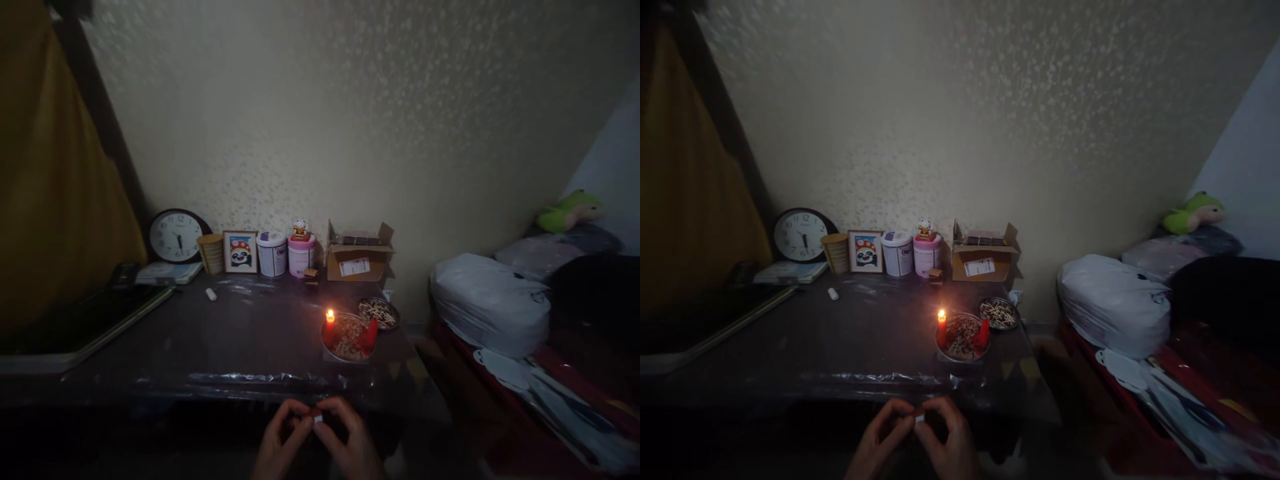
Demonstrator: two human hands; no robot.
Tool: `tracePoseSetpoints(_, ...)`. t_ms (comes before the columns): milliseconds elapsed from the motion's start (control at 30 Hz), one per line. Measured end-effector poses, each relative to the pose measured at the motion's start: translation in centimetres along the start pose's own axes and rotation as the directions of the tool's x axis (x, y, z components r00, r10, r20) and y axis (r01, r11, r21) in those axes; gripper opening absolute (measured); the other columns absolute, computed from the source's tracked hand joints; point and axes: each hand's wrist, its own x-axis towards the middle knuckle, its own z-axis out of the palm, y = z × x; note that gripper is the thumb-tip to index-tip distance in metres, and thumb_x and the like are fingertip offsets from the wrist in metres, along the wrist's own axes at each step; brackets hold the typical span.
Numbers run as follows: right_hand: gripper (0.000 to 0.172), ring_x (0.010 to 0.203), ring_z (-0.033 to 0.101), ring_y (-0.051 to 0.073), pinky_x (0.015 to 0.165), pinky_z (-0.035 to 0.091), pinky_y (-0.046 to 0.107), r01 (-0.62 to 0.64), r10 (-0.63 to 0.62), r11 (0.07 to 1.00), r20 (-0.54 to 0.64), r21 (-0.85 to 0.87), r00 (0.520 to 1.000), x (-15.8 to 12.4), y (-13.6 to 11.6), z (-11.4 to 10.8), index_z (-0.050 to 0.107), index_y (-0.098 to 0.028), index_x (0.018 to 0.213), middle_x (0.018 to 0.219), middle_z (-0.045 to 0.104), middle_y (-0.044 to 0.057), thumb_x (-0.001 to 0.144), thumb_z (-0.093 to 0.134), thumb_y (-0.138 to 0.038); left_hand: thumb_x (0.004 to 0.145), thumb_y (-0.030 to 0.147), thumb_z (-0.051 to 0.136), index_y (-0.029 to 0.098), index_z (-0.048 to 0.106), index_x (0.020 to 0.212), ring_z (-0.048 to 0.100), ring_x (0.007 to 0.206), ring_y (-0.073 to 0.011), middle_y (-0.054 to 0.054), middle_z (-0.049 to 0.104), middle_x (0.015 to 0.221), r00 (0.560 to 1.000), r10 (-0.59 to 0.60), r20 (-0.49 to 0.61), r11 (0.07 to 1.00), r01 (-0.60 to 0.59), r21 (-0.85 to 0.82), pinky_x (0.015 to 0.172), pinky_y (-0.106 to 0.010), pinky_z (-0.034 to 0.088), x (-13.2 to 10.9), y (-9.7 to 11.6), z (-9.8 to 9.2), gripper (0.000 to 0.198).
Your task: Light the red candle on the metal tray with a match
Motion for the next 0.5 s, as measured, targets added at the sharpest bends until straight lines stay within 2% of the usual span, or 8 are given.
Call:
tracePoseSetpoints(133,0.019,0.084,0.063,0.019,0.076,0.049,0.028,0.015,-0.015,1.000,0.004,-0.012,1.000,0.1,0.0,0.0,0.063,-0.021,0.090,0.087,0.068,0.003,0.080,0.057,-0.036,0.062,0.044,0.071,0.019,0.063,0.070,0.050,0.062,-0.0151,0.001,0.057,0.064,1.000,0.027,-0.006,1.000,-0.027,0.011,0.061,-0.024,0.038,0.1,-0.2,-0.1,0.028)
tracePoseSetpoints(300,0.018,0.083,0.064,0.019,0.075,0.049,0.028,0.040,-0.040,0.999,0.025,-0.026,0.999,0.2,0.2,-0.1,0.064,-0.021,0.090,0.085,0.068,0.003,0.080,0.056,-0.035,0.064,0.044,0.070,0.019,0.061,0.072,0.050,0.061,-0.0138,0.002,0.058,0.064,0.997,0.002,0.071,1.000,-0.002,0.010,0.060,-0.024,0.038,0.3,-0.2,-0.4,0.028)
tracePoseSetpoints(500,0.017,0.082,0.065,0.020,0.075,0.050,0.026,0.039,-0.039,0.999,0.008,-0.006,0.999,0.5,0.5,-0.1,0.066,-0.023,0.088,0.084,0.070,0.002,0.078,0.058,-0.035,0.061,0.048,0.071,0.019,0.059,0.068,0.048,0.055,-0.0130,0.002,0.056,0.058,0.999,0.031,0.010,0.999,-0.030,-0.013,0.056,-0.024,0.037,0.7,-1.2,0.0,0.032)
